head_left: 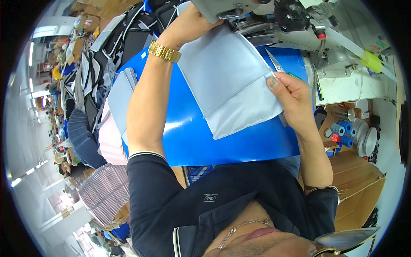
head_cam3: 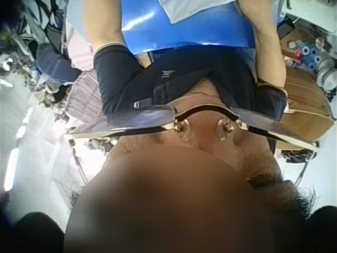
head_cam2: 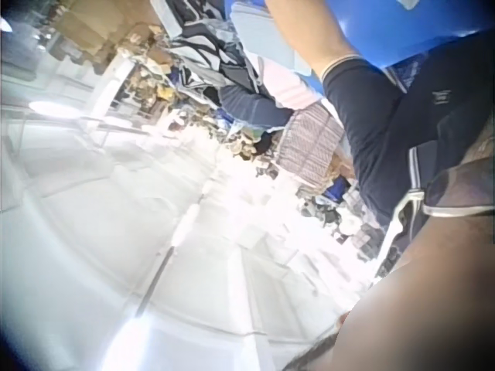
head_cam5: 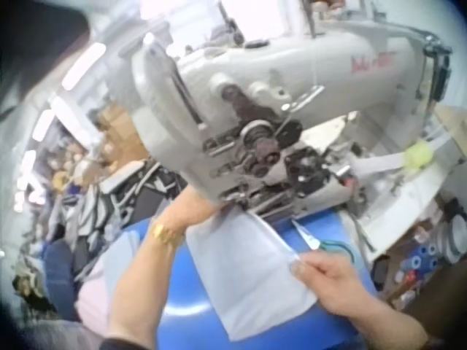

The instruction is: Preparing, aligning, and sewing leather or fabric items using an industrial sewing machine.

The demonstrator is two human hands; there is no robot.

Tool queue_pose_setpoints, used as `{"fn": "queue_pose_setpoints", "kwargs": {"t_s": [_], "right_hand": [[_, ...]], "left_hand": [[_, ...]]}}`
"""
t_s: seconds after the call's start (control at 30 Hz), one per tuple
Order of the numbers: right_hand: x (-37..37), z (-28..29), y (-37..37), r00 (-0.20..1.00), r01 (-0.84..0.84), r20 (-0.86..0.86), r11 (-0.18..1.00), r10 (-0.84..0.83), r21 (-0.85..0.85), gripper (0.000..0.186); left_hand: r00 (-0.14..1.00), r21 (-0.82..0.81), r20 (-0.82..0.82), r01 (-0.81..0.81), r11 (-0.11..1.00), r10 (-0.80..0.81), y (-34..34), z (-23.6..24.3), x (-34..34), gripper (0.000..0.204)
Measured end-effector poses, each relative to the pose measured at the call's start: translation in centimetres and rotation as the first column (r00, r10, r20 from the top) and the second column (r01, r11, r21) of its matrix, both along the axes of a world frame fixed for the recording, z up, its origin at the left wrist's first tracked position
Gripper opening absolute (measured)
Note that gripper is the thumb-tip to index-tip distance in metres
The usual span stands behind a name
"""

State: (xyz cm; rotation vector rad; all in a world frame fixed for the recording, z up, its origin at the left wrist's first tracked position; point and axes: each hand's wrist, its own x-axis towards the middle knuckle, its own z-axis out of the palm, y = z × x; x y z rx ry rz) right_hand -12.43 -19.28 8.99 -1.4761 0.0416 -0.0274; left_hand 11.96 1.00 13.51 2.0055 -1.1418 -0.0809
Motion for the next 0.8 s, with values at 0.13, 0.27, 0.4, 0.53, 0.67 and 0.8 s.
{"fn": "queue_pose_setpoints", "kwargs": {"t_s": [0.13,0.27,0.4,0.53,0.67,0.8], "right_hand": [[0.1,0.4,1.2,0.999,0.030,0.010,1.000,-0.030,0.003,0.030],[1.4,0.5,2.1,0.998,-0.003,-0.055,0.999,0.004,0.035,0.029],[2.8,0.6,3.0,0.999,0.027,-0.036,0.995,-0.024,0.097,0.028],[4.6,0.5,3.3,0.999,0.040,0.015,0.999,-0.040,0.005,0.028],[5.7,0.2,3.7,0.997,0.046,0.063,0.999,-0.046,0.004,0.030],[6.2,0.0,3.6,0.997,0.013,0.075,1.000,-0.014,0.017,0.031]], "left_hand": [[0.995,0.041,0.101,-0.001,0.999,-0.003,0.0,-0.2,1.2,0.035],[0.988,0.074,0.154,-0.029,0.997,0.017,-0.1,0.0,3.2,0.033],[0.975,0.109,0.216,-0.082,0.991,0.057,0.2,-0.8,5.3,0.031],[0.926,0.134,0.354,-0.184,0.974,0.127,1.4,-2.1,7.1,0.029],[0.668,-0.041,0.658,-0.429,0.902,0.347,2.7,-2.7,3.6,0.028],[0.846,-0.282,0.293,-0.370,0.885,0.446,3.9,-4.3,-7.4,0.028]]}}
